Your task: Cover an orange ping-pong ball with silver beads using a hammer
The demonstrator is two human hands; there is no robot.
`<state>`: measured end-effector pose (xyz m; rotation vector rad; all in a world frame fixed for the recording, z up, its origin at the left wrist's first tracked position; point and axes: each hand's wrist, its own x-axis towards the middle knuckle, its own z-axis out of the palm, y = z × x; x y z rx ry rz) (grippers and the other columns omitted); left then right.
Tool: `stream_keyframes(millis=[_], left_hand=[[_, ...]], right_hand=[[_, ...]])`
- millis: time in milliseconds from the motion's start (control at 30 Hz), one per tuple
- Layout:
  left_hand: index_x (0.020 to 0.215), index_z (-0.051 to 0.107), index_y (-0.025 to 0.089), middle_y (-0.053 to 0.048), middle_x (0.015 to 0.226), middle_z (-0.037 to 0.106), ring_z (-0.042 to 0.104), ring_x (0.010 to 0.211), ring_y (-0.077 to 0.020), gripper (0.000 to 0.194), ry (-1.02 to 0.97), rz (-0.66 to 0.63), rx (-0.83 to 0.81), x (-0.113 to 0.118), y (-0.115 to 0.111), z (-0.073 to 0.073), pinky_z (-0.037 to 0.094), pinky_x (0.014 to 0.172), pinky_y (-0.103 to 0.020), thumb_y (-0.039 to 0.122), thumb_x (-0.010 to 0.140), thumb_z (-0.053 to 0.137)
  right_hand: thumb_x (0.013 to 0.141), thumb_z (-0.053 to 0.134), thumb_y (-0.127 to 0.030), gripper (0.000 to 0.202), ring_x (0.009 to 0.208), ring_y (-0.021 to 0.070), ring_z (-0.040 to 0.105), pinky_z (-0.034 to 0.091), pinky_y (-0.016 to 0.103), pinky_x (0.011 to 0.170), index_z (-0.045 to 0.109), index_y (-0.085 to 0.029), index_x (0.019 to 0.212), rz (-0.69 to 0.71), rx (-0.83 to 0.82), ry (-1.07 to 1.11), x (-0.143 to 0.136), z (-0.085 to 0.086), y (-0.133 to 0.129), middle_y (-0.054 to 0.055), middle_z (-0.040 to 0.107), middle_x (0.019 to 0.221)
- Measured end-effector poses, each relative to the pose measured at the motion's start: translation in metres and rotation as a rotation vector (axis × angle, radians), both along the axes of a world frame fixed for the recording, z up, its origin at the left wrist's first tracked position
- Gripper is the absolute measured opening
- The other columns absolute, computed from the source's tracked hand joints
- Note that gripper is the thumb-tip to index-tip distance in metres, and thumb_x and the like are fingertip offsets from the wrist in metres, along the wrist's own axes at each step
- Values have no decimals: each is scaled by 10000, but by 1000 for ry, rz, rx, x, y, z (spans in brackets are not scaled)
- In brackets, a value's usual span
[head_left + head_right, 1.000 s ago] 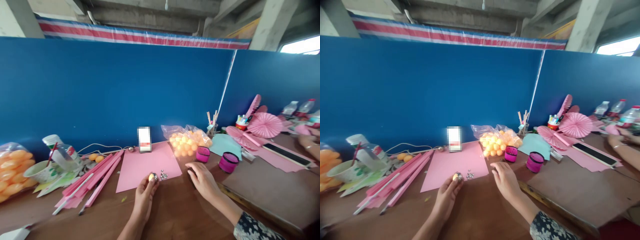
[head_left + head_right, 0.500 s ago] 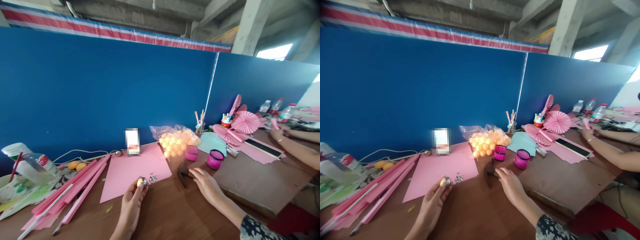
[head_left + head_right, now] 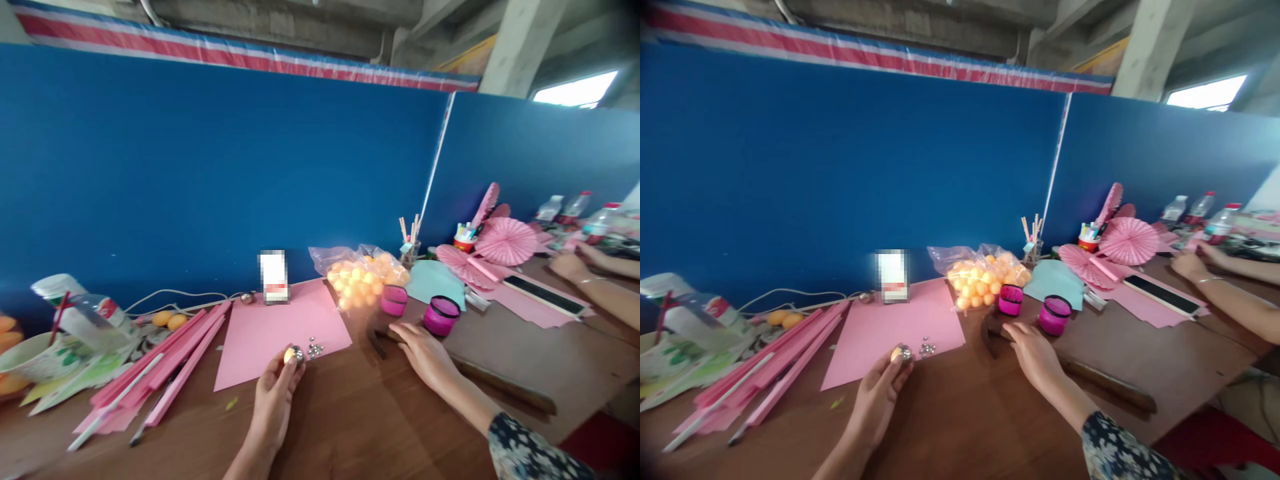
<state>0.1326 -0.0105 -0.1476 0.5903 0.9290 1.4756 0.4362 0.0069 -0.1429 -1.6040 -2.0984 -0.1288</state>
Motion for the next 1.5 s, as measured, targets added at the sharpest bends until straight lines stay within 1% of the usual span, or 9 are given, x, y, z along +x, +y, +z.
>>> stream_keyframes(millis=[100,233,467,633,867,1000,1233,1400,1500], left_hand=[[1014,629,147,-72,985,655,613,896,-165,386,-11,-4,-2,0,0,-2,477,858,-298,277,659,707],[1020,620,147,-69,974,649,615,878,-157,361,-27,-18,21,-1,-2,-1,466,873,-307,267,686,686],[1007,615,147,-78,983,647,613,882,-160,340,-40,-6,14,0,-2,-2,471,873,-312,254,692,683],[1007,613,150,-86,1025,633,600,926,-176,345,-25,13,8,1,0,-2,476,868,-324,259,688,686],[1052,593,148,-86,987,652,603,933,-180,436,-36,25,0,3,-2,3,442,915,-346,239,645,720],[1082,576,138,-91,981,657,609,925,-181,487,-25,28,-5,2,-1,1,424,935,-354,237,631,731],[1072,585,141,-87,983,664,618,906,-172,482,-30,32,-25,1,2,-2,422,932,-337,243,625,736],[1038,612,161,-74,971,673,618,925,-178,409,-70,24,1,1,1,1,431,928,-342,215,646,717],[957,659,158,-81,923,691,628,895,-214,297,15,28,67,2,0,3,460,888,-385,187,663,688]], right_hand=[[820,449,-155,335,990,247,535,432,401,860,508,-196,1148,27,53,3,-22,26,-9,102,559,1105],[843,437,-160,118,842,188,564,437,310,773,542,-208,869,193,8,162,-77,51,-16,50,596,880],[850,425,-152,173,760,155,574,412,245,695,589,-185,895,332,-245,192,-152,24,39,48,618,852],[798,501,-164,164,767,147,582,399,216,683,662,-191,788,365,-303,169,-159,10,65,34,637,819],[798,502,-238,168,764,152,570,382,225,679,667,-211,785,347,-305,175,-158,4,65,27,628,830],[801,467,-194,209,813,174,569,396,251,703,629,-202,933,341,-285,213,-159,6,61,50,632,901],[814,467,-232,202,854,188,569,414,292,777,657,-206,877,485,-285,317,-157,9,62,49,642,866],[898,334,-329,274,828,168,561,446,303,742,560,-179,939,431,-236,598,-174,55,38,69,596,905],[918,226,-455,391,694,149,575,483,302,626,524,-201,909,800,-647,1413,-203,94,-21,28,589,810]])
